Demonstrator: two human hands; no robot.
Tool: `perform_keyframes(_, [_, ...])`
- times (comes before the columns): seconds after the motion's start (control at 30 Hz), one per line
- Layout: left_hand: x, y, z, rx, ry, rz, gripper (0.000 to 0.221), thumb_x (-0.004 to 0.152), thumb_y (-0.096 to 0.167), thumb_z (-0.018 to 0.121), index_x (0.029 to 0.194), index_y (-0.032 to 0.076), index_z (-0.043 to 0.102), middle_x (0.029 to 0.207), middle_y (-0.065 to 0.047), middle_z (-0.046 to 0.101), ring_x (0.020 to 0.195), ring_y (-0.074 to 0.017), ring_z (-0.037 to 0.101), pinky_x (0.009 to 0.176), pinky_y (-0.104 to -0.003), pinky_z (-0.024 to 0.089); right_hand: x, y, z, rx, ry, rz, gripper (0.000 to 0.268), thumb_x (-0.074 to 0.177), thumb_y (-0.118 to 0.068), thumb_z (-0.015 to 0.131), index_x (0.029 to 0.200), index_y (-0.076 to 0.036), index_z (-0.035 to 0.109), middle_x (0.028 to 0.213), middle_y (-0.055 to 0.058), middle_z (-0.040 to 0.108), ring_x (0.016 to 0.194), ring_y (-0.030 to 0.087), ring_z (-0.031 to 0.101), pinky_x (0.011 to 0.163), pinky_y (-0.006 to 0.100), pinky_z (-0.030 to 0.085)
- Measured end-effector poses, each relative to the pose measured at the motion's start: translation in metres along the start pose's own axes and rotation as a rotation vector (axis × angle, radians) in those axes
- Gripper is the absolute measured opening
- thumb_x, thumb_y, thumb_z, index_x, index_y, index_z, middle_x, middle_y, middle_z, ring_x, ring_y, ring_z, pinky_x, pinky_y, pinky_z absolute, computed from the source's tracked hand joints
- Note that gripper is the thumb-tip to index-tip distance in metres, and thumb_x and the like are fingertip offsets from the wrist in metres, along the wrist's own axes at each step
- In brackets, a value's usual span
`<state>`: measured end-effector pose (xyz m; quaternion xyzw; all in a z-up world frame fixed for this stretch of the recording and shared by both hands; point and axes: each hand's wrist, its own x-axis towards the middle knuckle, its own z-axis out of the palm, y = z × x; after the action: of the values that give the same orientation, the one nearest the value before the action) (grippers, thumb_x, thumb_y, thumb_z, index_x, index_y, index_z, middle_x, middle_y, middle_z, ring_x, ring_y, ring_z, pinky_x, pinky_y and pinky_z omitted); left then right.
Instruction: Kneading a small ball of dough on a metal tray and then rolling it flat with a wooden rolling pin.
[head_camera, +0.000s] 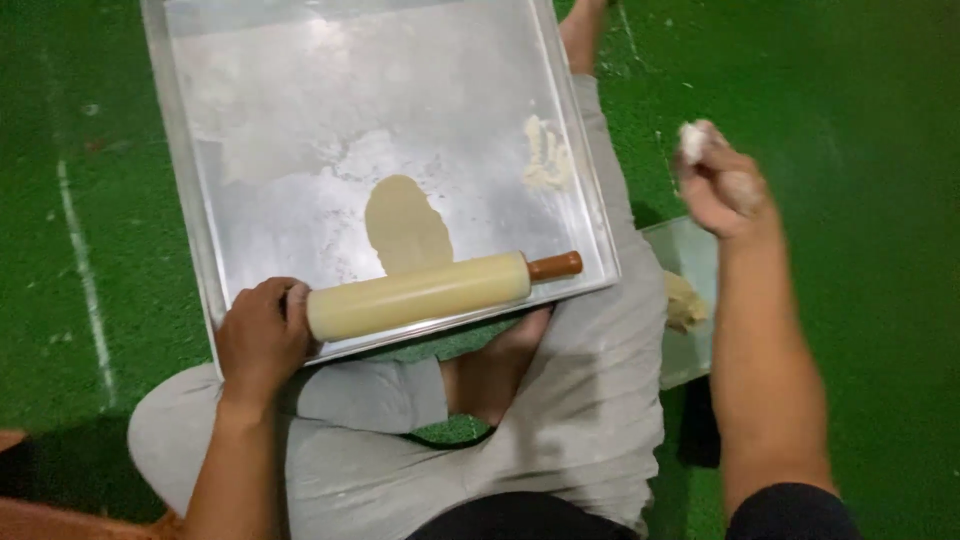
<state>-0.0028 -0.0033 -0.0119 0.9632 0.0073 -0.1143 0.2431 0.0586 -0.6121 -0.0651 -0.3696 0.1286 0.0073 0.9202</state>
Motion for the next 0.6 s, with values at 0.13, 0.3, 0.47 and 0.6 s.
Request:
perform_keyframes(0.13, [0.003,-0.008,0.013,0.019,0.161,-0.038,0.028,0.102,0.028,0.060,0.109,0.010,0.079,0.093,-0.018,0.073,0.079,-0.0396,0.067,0.069,-0.047,0.052,-0.063,-0.037,-0.047,-0.491,0.485,0.027,0.032,0.099,-0.006,0.063,0.131,-0.008,0.064,0.109,0.005,0.073,0.080,0.007,0.069,0.069,0.013,0.060])
perform_keyframes(0.3, [0.002,-0.002,0.010,0.017,0.144,-0.043,0.026,0.104,0.024,0.060,0.108,0.008,0.079,0.089,-0.016,0.074,0.075,-0.0365,0.067,0.067,-0.046,0.051,-0.115,-0.017,-0.107,-1.466,0.833,0.225,0.046,0.091,0.007,0.060,0.123,-0.021,0.077,0.079,0.005,0.063,0.053,0.011,0.034,0.047,0.028,0.033])
perform_keyframes(0.47, [0.002,-0.003,0.012,0.040,0.150,-0.012,0.026,0.106,0.023,0.059,0.107,0.007,0.079,0.087,-0.015,0.074,0.075,-0.0349,0.066,0.065,-0.044,0.050,-0.131,-0.004,-0.158,-1.896,0.660,-0.077,0.039,0.091,0.003,0.064,0.125,-0.010,0.079,0.102,0.020,0.076,0.074,0.032,0.067,0.068,0.043,0.054])
perform_keyframes(0.6, [0.001,-0.001,0.011,0.025,0.157,-0.024,0.026,0.106,0.023,0.060,0.106,0.006,0.080,0.084,-0.015,0.074,0.070,-0.0347,0.066,0.062,-0.044,0.050,-0.134,0.007,-0.145,-1.908,0.711,-0.058,0.024,0.093,-0.010,0.078,0.117,-0.010,0.081,0.062,0.008,0.060,0.049,0.020,0.045,0.048,0.038,0.042])
